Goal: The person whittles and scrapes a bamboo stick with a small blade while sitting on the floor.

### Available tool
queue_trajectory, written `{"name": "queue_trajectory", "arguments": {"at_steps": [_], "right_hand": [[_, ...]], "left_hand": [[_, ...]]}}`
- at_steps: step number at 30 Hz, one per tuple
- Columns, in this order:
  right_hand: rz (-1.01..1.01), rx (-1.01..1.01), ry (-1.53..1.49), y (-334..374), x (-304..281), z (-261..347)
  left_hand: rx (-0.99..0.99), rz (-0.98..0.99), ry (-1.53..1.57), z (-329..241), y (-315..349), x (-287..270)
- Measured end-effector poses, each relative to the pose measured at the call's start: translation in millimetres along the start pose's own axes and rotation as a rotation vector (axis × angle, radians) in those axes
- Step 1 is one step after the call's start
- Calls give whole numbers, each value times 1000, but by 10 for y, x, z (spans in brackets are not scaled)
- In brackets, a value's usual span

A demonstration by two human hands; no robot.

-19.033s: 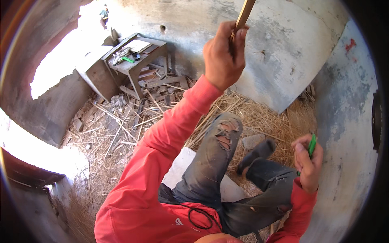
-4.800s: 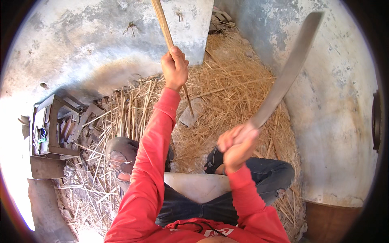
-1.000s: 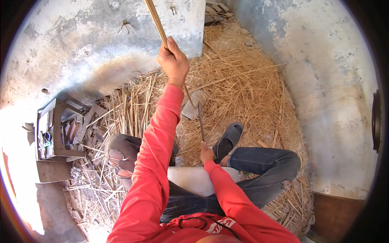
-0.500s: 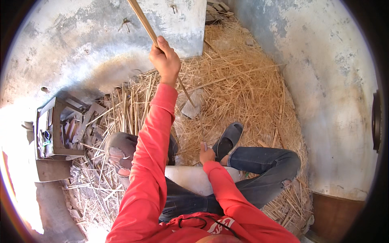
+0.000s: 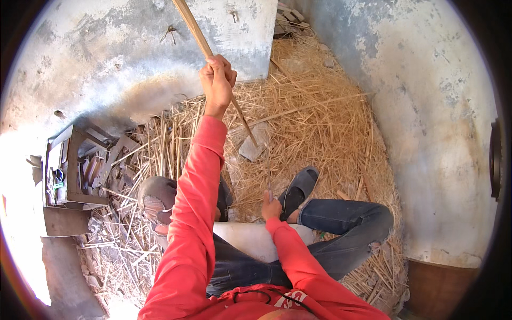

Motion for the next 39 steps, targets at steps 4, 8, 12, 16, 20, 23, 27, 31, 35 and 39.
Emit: {"name": "queue_trajectory", "arguments": {"at_steps": [4,8,12,16,20,23,27,31,35,39], "right_hand": [[69,182,22,-127,-119,-85],[94,111,-312,-124,-441,440],[102,-7,-567,-95,-732,1019],[144,-8,-676,61,-627,1077],[304,302,-812,94,-965,1319],[190,46,-779,-122,-1401,1743],[78,-316,-1077,-172,-1660,2246],[64,-77,-626,-110,-482,829],[262,436,-733,-39,-401,618],[189,133,-715,-325,-762,1114]], "left_hand": [[27,-39,-70,-31,-26,88],[-12,-37,-82,-70,8,-104],[-117,86,7,-57,85,31],[-162,151,48,49,53,174],[-139,49,8,40,-7,52],[-61,-75,1,-31,-54,-83],[-3,-160,-70,-42,-94,-215],[-22,-132,-70,70,-97,71],[-39,-57,-16,36,-98,33],[7,-141,-74,71,-105,-27]]}}
Point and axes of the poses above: each hand's wrist, its own y-axis away from the middle knuckle, its own x-axis out of the palm, z = x × y, the point moved 4 cm from there along -y, towards the middle knuckle, and after that the axes turned 5 degrees about -x, right-handed, at the moved point
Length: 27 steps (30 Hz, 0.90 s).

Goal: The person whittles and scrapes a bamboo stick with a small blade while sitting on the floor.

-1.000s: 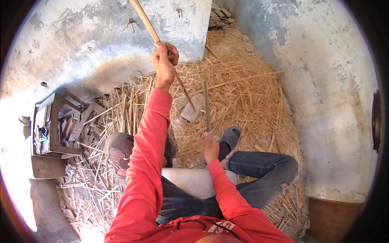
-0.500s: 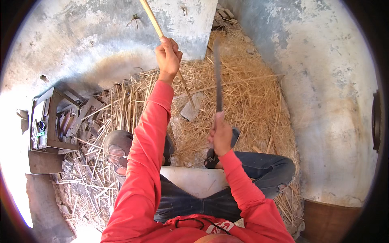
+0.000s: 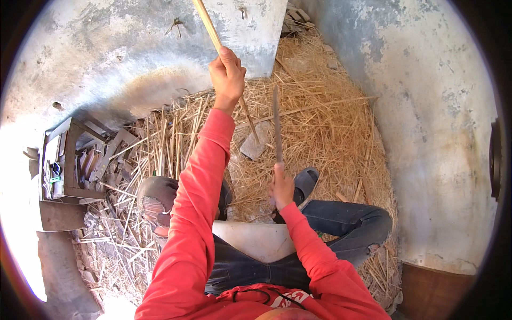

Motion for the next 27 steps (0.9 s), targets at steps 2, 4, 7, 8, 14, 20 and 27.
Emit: {"name": "queue_trajectory", "arguments": {"at_steps": [2,4,7,8,14,20,27], "right_hand": [[35,-181,-136,72,93,313],[14,-360,-112,103,151,226],[-130,-315,190,-100,-100,-1244],[-169,-89,295,-222,-288,-1785],[52,120,62,-80,-56,-815],[-87,-292,54,-145,31,-712],[-36,287,166,-73,-74,-1179]], "left_hand": [[27,-29,-25,-21,-8,-18],[35,-41,-36,-70,-30,-57],[-23,9,36,18,-29,155],[-56,37,94,86,-16,316],[-21,-18,7,-19,28,-82],[-20,-40,-16,-77,-14,-10],[24,-64,-22,-92,-49,-109]]}}
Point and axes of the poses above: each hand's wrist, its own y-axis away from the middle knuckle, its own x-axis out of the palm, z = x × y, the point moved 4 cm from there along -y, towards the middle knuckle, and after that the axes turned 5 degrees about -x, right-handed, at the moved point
